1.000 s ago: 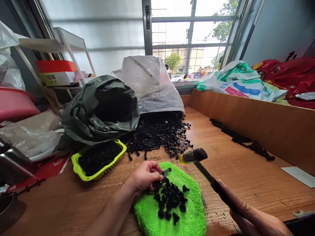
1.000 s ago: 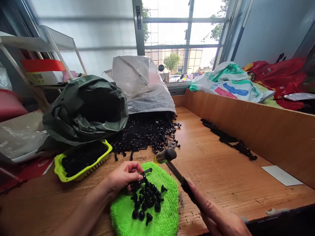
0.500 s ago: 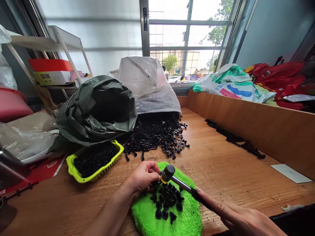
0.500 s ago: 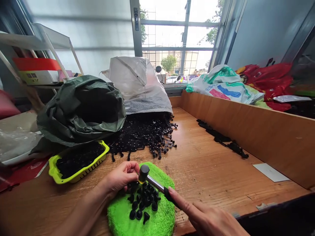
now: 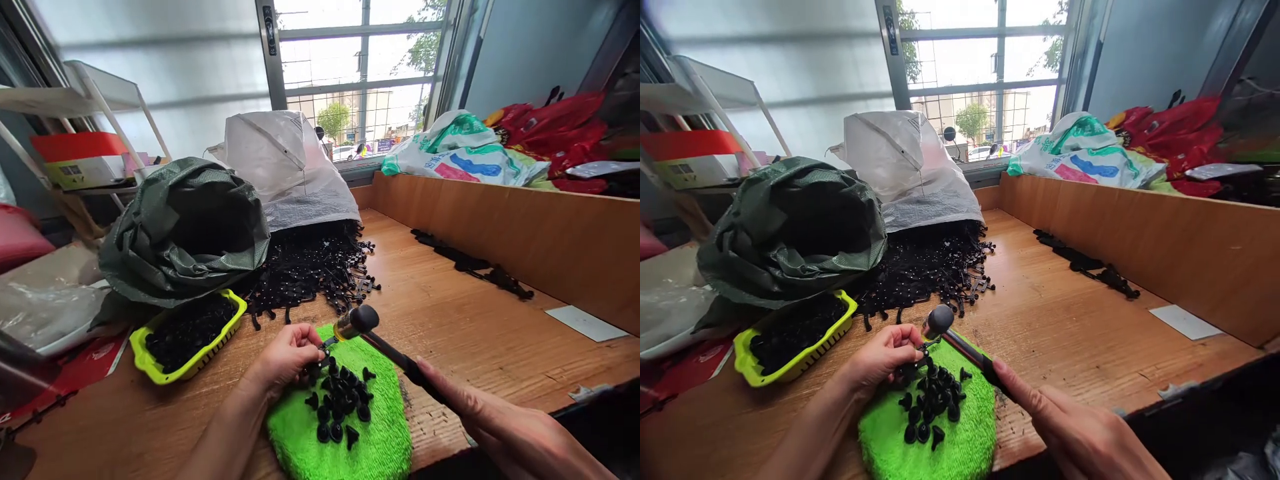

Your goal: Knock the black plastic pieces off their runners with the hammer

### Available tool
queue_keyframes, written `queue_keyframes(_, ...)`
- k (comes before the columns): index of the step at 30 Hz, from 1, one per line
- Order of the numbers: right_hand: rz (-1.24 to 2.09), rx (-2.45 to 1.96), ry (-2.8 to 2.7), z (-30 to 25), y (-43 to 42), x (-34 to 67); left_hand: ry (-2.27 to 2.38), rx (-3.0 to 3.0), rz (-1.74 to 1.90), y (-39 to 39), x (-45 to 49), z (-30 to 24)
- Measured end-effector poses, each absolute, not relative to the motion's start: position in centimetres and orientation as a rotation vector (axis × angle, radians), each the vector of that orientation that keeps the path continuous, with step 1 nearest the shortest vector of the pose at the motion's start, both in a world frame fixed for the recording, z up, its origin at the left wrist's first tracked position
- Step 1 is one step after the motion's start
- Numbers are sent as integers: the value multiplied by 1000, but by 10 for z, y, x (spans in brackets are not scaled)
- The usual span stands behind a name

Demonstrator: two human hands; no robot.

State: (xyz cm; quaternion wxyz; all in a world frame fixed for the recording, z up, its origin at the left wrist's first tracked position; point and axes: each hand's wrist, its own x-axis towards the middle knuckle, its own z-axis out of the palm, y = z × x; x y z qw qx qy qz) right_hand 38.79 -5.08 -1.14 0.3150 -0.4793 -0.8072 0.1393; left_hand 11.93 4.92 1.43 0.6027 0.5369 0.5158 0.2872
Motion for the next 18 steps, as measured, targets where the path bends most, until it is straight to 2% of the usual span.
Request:
queue_keyframes(9,641,-1257,-2214,-3,-60,387,1200,1204,669,47,122,19)
queue_keyframes(18,739,-1219,-2246,-1,-60,385,1204,1205,678,46,120,18)
